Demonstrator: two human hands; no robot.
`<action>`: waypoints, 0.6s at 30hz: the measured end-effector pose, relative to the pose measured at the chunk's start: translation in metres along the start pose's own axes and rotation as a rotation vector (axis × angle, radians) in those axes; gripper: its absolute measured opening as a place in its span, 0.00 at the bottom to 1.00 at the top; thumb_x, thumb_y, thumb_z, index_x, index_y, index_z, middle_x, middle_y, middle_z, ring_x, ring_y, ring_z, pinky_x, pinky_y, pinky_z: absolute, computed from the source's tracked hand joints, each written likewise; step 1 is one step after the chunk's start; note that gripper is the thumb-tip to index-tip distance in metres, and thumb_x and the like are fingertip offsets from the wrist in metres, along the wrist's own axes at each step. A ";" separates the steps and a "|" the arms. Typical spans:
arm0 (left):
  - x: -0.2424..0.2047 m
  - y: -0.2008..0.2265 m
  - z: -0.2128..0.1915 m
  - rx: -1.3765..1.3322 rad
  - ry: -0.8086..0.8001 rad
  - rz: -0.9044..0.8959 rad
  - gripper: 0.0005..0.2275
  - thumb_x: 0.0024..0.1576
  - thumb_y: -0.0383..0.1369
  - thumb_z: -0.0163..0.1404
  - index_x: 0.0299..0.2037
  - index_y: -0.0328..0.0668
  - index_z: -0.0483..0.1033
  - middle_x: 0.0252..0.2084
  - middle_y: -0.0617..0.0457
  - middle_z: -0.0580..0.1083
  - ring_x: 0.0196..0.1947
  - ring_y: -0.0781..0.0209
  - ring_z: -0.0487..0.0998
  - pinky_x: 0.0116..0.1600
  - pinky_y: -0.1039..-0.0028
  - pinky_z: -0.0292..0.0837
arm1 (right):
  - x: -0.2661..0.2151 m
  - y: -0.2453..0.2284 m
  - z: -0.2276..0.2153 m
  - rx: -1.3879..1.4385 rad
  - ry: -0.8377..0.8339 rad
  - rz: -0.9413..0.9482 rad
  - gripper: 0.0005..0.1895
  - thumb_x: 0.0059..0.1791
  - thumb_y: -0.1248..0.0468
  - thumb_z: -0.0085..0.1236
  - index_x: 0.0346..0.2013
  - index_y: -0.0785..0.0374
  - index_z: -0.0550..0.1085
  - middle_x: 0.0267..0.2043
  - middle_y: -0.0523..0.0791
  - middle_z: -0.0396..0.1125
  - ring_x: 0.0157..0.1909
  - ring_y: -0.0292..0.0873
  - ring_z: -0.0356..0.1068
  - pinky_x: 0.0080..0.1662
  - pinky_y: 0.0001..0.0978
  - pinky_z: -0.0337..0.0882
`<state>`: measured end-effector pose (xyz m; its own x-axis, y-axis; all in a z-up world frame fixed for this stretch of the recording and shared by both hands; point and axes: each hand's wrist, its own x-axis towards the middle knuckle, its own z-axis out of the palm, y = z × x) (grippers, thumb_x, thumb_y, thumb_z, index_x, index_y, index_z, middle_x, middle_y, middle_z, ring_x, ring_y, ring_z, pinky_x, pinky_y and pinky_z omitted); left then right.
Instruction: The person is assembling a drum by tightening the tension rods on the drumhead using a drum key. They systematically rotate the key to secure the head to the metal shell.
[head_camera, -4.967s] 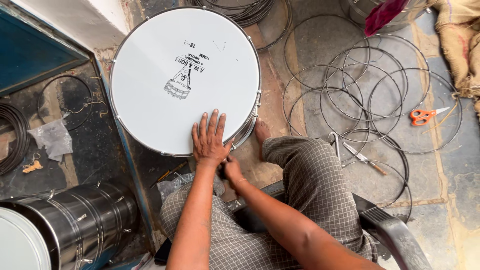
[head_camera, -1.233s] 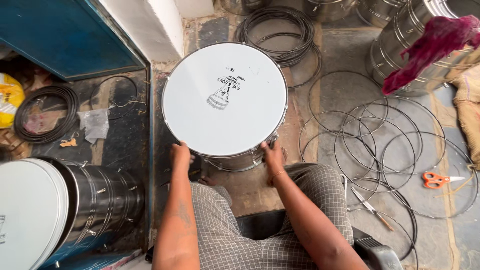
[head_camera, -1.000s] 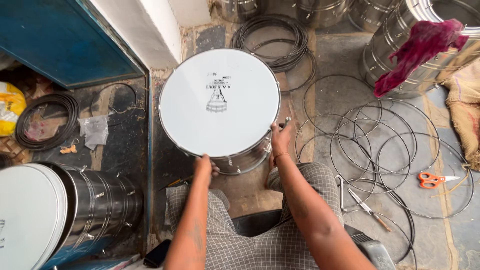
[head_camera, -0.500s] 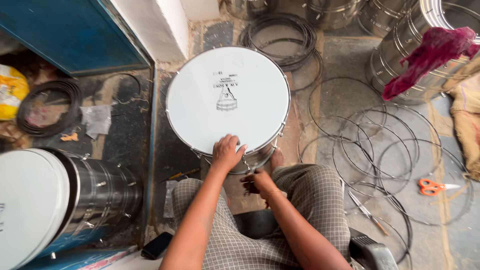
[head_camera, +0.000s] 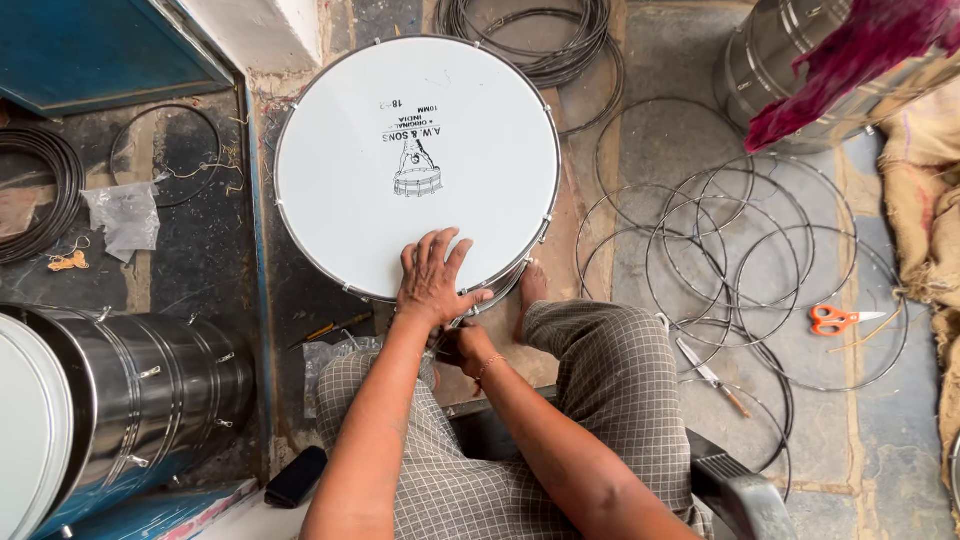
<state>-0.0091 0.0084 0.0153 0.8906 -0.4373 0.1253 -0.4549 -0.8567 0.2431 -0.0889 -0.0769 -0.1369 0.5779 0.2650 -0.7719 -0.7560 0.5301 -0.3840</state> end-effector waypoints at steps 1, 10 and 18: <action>0.001 0.000 0.000 0.009 -0.018 -0.004 0.44 0.42 0.67 0.56 0.65 0.50 0.65 0.68 0.49 0.59 0.69 0.48 0.53 0.68 0.48 0.44 | 0.003 0.005 0.005 0.037 0.022 -0.040 0.05 0.55 0.67 0.47 0.45 0.62 0.69 0.37 0.47 0.73 0.36 0.48 0.76 0.42 0.46 0.78; 0.005 -0.001 0.002 0.044 -0.138 -0.052 0.44 0.42 0.67 0.57 0.67 0.55 0.61 0.70 0.51 0.55 0.71 0.50 0.49 0.71 0.49 0.40 | -0.004 -0.002 -0.021 -0.539 0.227 -0.272 0.10 0.55 0.65 0.47 0.50 0.59 0.72 0.28 0.49 0.69 0.28 0.49 0.69 0.32 0.45 0.69; 0.007 -0.002 -0.004 0.023 -0.101 -0.029 0.43 0.43 0.63 0.58 0.68 0.54 0.63 0.72 0.52 0.55 0.72 0.50 0.49 0.72 0.50 0.40 | -0.019 -0.143 -0.020 -1.673 0.355 -0.405 0.12 0.51 0.66 0.56 0.50 0.61 0.73 0.32 0.48 0.72 0.30 0.47 0.71 0.32 0.44 0.71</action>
<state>-0.0021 0.0084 0.0197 0.8995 -0.4364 0.0206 -0.4296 -0.8750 0.2231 0.0020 -0.1744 -0.0775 0.8759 0.0444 -0.4805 -0.2015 -0.8712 -0.4477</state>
